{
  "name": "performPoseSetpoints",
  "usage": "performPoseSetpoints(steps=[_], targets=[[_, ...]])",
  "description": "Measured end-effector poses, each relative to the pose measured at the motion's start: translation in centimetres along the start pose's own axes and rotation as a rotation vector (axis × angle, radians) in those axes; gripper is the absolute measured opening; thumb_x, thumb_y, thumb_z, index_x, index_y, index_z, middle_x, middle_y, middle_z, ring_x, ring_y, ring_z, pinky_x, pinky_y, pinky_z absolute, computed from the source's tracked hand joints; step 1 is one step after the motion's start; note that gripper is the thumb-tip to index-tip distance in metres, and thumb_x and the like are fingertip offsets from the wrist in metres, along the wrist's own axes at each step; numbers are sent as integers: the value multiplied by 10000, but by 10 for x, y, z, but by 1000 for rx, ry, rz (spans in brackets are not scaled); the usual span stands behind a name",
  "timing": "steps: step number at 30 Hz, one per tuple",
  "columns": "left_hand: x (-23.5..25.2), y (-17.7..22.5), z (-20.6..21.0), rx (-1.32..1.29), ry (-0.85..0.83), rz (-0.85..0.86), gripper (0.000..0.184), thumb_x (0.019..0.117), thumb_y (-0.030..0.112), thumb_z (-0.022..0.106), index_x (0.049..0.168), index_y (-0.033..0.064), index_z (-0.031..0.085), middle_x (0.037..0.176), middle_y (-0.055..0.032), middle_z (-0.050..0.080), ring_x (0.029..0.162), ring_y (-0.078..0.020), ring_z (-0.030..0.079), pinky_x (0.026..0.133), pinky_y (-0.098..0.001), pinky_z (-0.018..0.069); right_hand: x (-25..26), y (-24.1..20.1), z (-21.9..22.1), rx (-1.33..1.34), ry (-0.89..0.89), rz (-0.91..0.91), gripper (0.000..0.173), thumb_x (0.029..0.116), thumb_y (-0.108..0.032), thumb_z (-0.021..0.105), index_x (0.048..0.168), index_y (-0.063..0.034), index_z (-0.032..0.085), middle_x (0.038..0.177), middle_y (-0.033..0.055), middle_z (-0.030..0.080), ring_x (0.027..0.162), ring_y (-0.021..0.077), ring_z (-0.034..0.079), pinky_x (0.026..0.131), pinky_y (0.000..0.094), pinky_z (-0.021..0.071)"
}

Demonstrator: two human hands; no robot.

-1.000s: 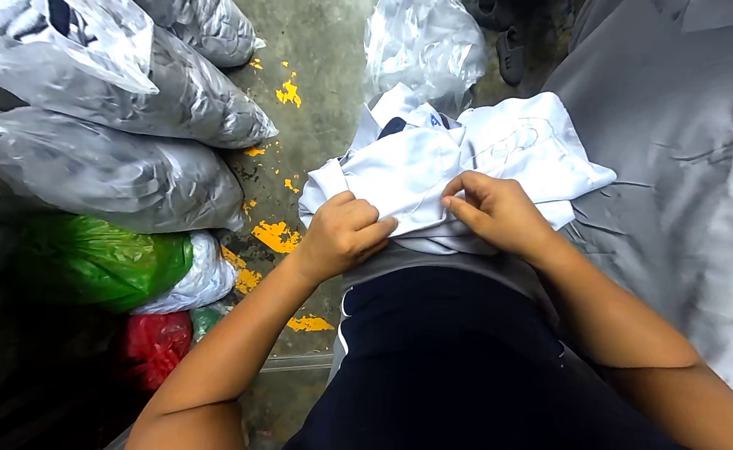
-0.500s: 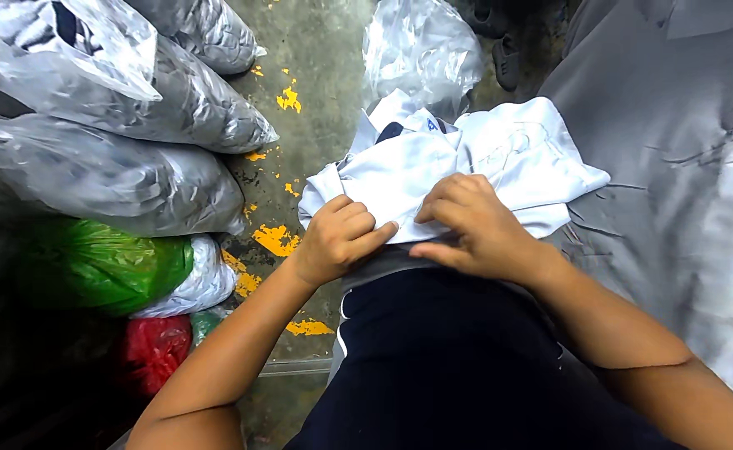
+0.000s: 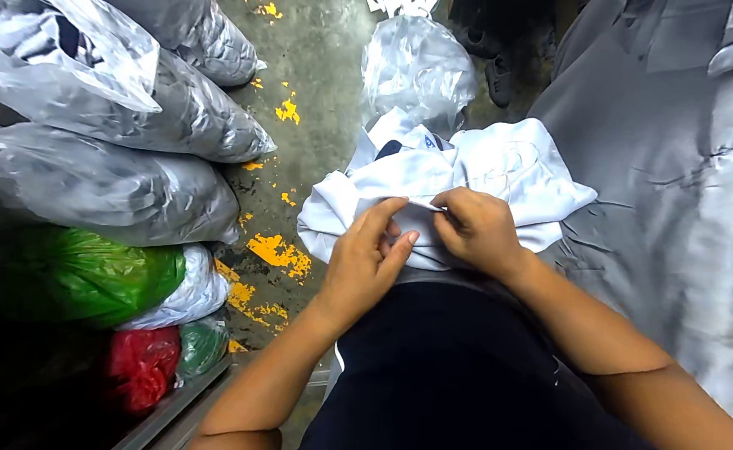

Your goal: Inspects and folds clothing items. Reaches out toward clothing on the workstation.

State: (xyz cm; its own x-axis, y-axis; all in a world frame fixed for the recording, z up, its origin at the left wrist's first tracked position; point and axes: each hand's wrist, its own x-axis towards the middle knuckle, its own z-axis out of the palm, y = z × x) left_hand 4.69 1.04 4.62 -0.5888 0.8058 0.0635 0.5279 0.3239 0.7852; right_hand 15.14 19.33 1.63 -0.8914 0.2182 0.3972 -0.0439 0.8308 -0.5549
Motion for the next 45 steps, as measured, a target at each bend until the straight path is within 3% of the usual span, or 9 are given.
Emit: performPoseSetpoints(steps=[3,7,13,19,26,30,35,43,45], targets=[[-2,-1,10,-261,-24,-211,455,1051,270,548,1451,54,517,1070,-39,693,779,-51,655,689,-229,569,-9,-9,10,-13,82,-26,140,889,-52,586,872,8,711,709,104,669,601,217,635,519,358,483],[-5,-3,25,-621,133,-334,273,1028,124,586,1288,51,547,907,32,690,755,-66,699,737,-267,621,-21,-15,17,20,49,-43,156,900,-68,586,868,-5,726,678,90,637,588,217,605,516,347,447],[-13,-13,39,-549,280,-292,186,932,-13,674,1076,83,605,798,105,612,616,49,533,594,-119,481,-31,-8,14,278,-108,54,283,993,-233,577,924,-1,725,710,71,622,630,179,594,576,332,487],[-25,-21,46,-539,326,-140,151,916,-23,690,1040,61,680,976,78,675,806,26,631,738,-165,561,-9,20,-3,268,-140,106,238,976,-106,556,1085,-6,742,1030,174,665,989,288,639,862,392,534],[-32,-23,47,-524,310,-106,119,908,-11,696,1017,37,699,948,52,690,821,10,641,749,-183,564,32,50,-2,516,-710,99,294,969,-101,587,1226,-63,724,1387,192,585,1318,356,521,1056,596,409],[-32,-23,44,-485,305,-124,115,903,-16,696,1013,9,718,955,28,700,843,5,644,774,-179,563,45,53,-2,671,-838,105,151,975,-66,631,1078,-15,729,1110,98,688,1044,127,637,928,305,517],[-30,-24,42,-498,300,-176,133,889,-26,696,1019,-10,715,964,20,710,800,17,637,733,-164,554,51,65,-12,661,-733,90,121,962,-88,636,967,-18,735,944,36,681,908,30,611,842,209,496],[-21,-18,40,-513,334,-263,145,845,-46,714,984,-7,710,885,48,697,660,55,585,621,-120,519,54,61,-36,381,-631,102,174,991,-101,578,917,16,684,901,130,667,873,209,643,804,405,522],[-18,-19,40,-519,344,-275,153,844,-56,711,985,3,704,870,61,696,643,59,571,605,-117,506,53,66,-44,336,-606,133,186,1001,-134,563,912,-19,678,890,87,645,860,162,616,793,367,499]])
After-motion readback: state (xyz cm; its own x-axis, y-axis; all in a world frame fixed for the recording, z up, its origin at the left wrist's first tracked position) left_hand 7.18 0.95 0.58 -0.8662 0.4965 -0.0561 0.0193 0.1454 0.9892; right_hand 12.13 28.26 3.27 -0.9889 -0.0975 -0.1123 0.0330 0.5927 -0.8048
